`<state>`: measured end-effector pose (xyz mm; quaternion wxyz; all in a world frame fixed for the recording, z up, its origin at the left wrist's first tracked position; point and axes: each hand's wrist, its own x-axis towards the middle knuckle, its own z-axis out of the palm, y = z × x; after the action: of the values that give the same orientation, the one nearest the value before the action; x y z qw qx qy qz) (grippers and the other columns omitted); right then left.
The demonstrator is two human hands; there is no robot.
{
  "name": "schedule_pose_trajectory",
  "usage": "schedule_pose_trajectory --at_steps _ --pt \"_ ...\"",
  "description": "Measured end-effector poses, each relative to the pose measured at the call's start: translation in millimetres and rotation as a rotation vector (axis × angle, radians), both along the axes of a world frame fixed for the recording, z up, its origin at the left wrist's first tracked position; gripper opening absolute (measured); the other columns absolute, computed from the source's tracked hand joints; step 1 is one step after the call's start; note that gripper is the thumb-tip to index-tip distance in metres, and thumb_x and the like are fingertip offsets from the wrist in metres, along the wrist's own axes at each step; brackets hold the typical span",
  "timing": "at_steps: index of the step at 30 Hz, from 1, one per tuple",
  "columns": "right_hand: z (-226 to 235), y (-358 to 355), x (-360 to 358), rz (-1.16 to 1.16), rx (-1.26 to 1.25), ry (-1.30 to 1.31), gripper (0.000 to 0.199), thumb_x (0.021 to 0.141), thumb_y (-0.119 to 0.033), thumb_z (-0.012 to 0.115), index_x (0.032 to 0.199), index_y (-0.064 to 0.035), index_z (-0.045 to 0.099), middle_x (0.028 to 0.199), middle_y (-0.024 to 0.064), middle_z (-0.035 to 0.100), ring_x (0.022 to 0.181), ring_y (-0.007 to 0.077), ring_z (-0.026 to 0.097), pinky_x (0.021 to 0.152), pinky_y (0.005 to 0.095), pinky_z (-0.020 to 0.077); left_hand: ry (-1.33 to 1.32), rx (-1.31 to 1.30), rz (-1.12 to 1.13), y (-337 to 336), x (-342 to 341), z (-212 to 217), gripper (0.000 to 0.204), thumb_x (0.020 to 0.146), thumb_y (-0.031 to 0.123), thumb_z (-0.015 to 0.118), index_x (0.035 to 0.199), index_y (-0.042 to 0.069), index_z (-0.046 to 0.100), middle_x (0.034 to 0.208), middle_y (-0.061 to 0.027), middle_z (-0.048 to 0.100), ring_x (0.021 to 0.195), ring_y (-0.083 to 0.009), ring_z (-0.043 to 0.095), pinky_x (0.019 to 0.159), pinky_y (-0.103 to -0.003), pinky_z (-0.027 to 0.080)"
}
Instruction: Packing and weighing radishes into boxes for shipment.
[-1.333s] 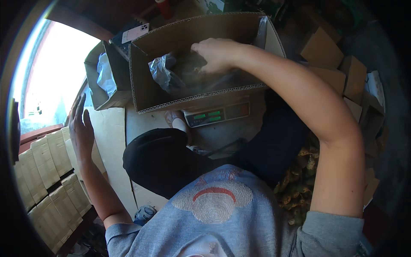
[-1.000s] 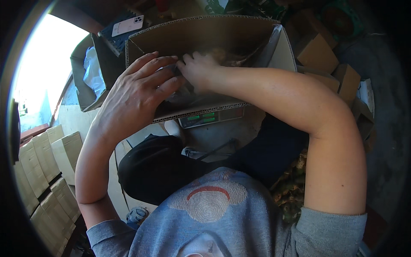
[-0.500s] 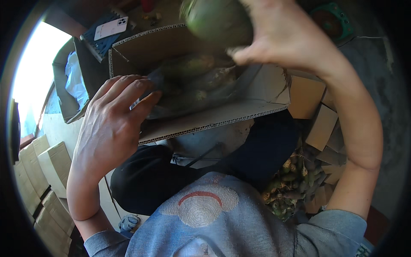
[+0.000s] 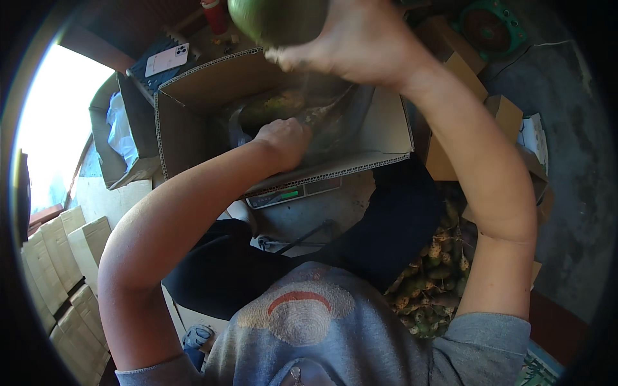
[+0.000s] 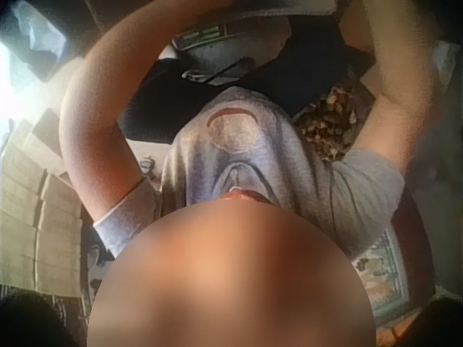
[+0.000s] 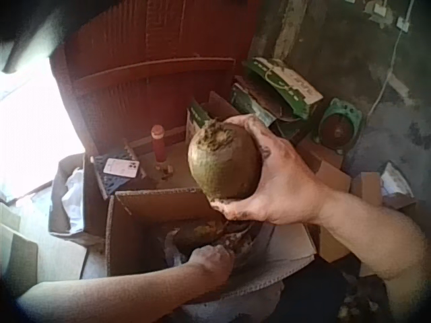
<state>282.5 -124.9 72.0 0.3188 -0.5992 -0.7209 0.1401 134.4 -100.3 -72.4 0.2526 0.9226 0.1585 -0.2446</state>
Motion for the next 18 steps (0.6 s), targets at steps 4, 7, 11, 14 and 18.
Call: schedule_pose_trajectory --at_steps 4,7,11,14,18 --pt "-54.7 -20.7 5.9 -0.099 -0.06 -0.215 0.085 0.059 -0.029 0.086 0.132 -0.0062 0.048 0.111 0.0178 0.066 0.104 0.0359 0.065 0.088 0.0434 0.053 -0.043 0.011 -0.124 -14.9 7.5 8.6 0.024 0.086 0.009 0.057 0.105 0.003 0.069 0.106 -0.0202 0.07 0.105 -0.034 0.068 0.09 -0.042 0.055" --pt "-75.4 -28.0 5.4 -0.041 -0.184 -0.36 0.087 0.058 -0.03 0.086 0.133 -0.0074 0.049 0.113 0.0162 0.066 0.106 0.0345 0.065 0.088 0.0439 0.0541 -0.05 0.007 -0.163 -17.0 2.3 -2.4 0.022 0.086 0.008 0.058 0.103 0.003 0.07 0.106 -0.0197 0.071 0.103 -0.0342 0.069 0.088 -0.042 0.056" --pt "-98.0 -26.6 5.8 0.083 -0.516 -0.643 0.084 0.059 -0.03 0.086 0.132 -0.0086 0.051 0.118 0.0131 0.066 0.108 0.034 0.065 0.085 0.0455 0.0561 -0.026 0.033 -0.071 -19.8 0.7 4.0 0.018 0.084 0.004 0.059 0.096 0.004 0.072 0.101 -0.0189 0.072 0.096 -0.032 0.072 0.086 -0.039 0.057" --pt "-108.3 -13.8 -1.5 0.148 -0.713 -0.733 0.081 0.06 -0.027 0.087 0.131 -0.0116 0.052 0.119 0.0127 0.066 0.113 0.0343 0.063 0.086 0.0468 0.0534 -0.127 0.069 -0.019 -24.2 -4.0 10.8 0.015 0.082 0.001 0.06 0.091 0.003 0.072 0.098 -0.0203 0.072 0.093 -0.0324 0.072 0.085 -0.039 0.058" --pt "-128.4 2.5 -20.5 0.322 -0.906 -0.878 0.06 0.069 -0.019 0.081 0.125 -0.0122 0.059 0.115 0.0118 0.069 0.111 0.0319 0.065 0.085 0.0462 0.054 -0.13 0.053 -0.026 -24.7 -5.2 14.3 0.013 0.081 0.001 0.06 0.089 0.001 0.071 0.094 -0.0219 0.071 0.091 -0.0348 0.072 0.083 -0.041 0.058"
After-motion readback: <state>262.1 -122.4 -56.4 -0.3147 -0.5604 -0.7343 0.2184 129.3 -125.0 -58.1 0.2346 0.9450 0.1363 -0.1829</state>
